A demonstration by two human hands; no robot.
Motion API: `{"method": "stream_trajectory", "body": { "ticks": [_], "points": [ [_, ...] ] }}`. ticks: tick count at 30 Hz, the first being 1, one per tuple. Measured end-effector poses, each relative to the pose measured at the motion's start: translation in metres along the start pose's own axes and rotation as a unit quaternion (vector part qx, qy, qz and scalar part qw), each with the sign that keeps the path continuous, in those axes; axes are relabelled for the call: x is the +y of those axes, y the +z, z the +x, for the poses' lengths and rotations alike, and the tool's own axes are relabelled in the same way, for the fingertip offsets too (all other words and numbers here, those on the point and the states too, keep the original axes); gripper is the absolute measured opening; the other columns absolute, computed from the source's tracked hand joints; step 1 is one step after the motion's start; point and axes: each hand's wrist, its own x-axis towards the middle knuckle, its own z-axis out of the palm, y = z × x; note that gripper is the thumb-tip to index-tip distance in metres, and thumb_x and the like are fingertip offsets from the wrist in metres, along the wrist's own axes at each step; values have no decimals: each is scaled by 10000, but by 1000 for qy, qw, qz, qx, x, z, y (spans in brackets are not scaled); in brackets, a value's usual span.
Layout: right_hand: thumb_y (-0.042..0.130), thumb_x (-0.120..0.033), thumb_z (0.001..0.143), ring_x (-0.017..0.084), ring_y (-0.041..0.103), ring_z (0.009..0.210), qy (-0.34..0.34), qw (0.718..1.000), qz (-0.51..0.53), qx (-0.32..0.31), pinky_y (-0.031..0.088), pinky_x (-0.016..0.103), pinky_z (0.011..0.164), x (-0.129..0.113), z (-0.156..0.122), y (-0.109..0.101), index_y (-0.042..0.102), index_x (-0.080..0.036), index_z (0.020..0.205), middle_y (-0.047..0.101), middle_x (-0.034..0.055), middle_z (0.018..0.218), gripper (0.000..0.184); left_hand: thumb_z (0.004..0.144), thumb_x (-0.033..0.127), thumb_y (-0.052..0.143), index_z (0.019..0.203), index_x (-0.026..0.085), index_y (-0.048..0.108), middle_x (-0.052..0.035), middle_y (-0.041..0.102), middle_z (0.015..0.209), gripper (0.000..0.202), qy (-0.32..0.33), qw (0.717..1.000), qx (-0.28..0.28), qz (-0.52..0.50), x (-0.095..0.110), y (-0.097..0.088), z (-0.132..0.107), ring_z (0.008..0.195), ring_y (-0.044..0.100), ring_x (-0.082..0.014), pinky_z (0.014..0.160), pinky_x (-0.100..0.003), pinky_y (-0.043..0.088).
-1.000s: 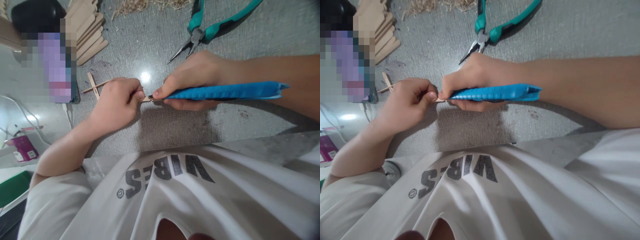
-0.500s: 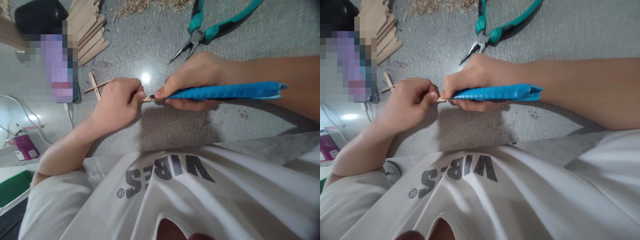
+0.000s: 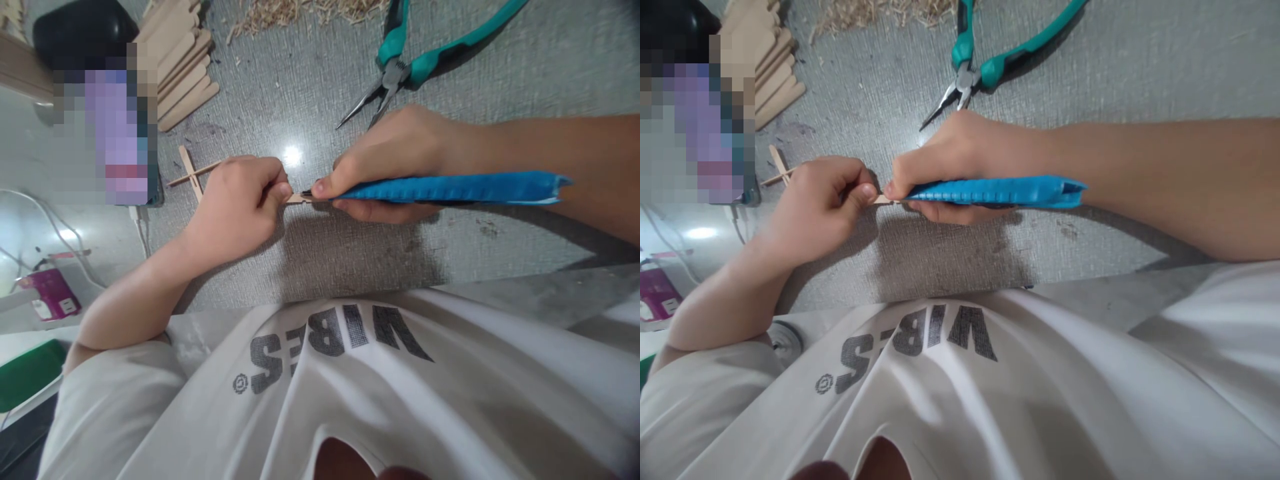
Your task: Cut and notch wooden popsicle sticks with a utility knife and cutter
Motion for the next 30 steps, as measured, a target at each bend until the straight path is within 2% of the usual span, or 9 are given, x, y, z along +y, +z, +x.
{"method": "stream_trajectory", "body": {
  "ticks": [2,5,9,11,15,18,22,25,30],
  "points": [
    [784,-686,1086,133,514,368,121,972,-4,-201,423,272,324,-12,-1,2,790,-213,705,604,-11,480,608,988,271,572,779,265,496,-29,588,731,222,-2,1000,1,-5,0,0,0,741,523,-228,754,-425,360],
    [715,-730,1115,104,503,332,135,956,15,-260,412,227,329,-26,-8,7,720,-228,634,577,-38,432,696,972,280,567,765,268,493,-20,563,712,221,-2,1000,4,-22,-2,-1,-1,719,498,-219,745,-422,344],
    [654,-465,1205,24,417,286,89,970,-25,-223,336,124,341,-40,-12,8,762,-223,685,575,-109,437,583,956,260,590,764,262,537,1,544,674,199,-12,999,12,-38,-5,-4,-2,684,478,-201,716,-406,345],
    [815,-125,1054,-69,414,356,49,981,-54,-180,319,-8,454,-48,-11,8,844,-249,854,687,-192,577,238,961,244,598,774,257,551,3,556,674,193,-19,999,17,-35,-6,-5,-2,682,488,-199,707,-401,347],
    [946,121,732,-110,546,531,-90,985,-137,-45,253,-77,535,-59,-7,11,824,-287,781,707,-233,613,428,969,242,609,769,257,549,0,567,668,209,-17,999,12,-26,-5,-5,-1,686,491,-201,710,-400,357],
    [990,12,785,-65,675,645,-168,969,-179,-19,385,-46,587,-51,-8,9,870,-311,913,767,-213,693,367,972,233,602,774,256,539,-4,581,686,210,-9,1000,7,-16,-4,-5,0,685,494,-198,712,-399,359],
    [961,-457,974,25,751,764,-298,933,-202,32,589,89,776,-29,-9,2,894,-372,1145,861,-134,906,203,997,245,573,794,258,525,-9,590,705,209,5,999,31,-23,-6,-1,-2,674,503,-199,702,-403,364],
    [748,-681,1109,142,842,1033,-354,908,-206,92,658,241,1006,-20,-7,1,836,-351,1415,896,-19,1261,458,1026,253,542,825,264,515,-13,616,720,203,27,996,67,-53,-12,7,-5,707,561,-205,695,-391,402],
    [762,-674,1093,181,790,765,-329,917,-226,18,663,326,794,-23,-8,10,873,-357,1342,879,-13,965,418,1066,274,546,869,269,512,-19,665,764,200,32,986,142,-82,-19,22,-7,745,621,-210,730,-392,460]
  ]
}}
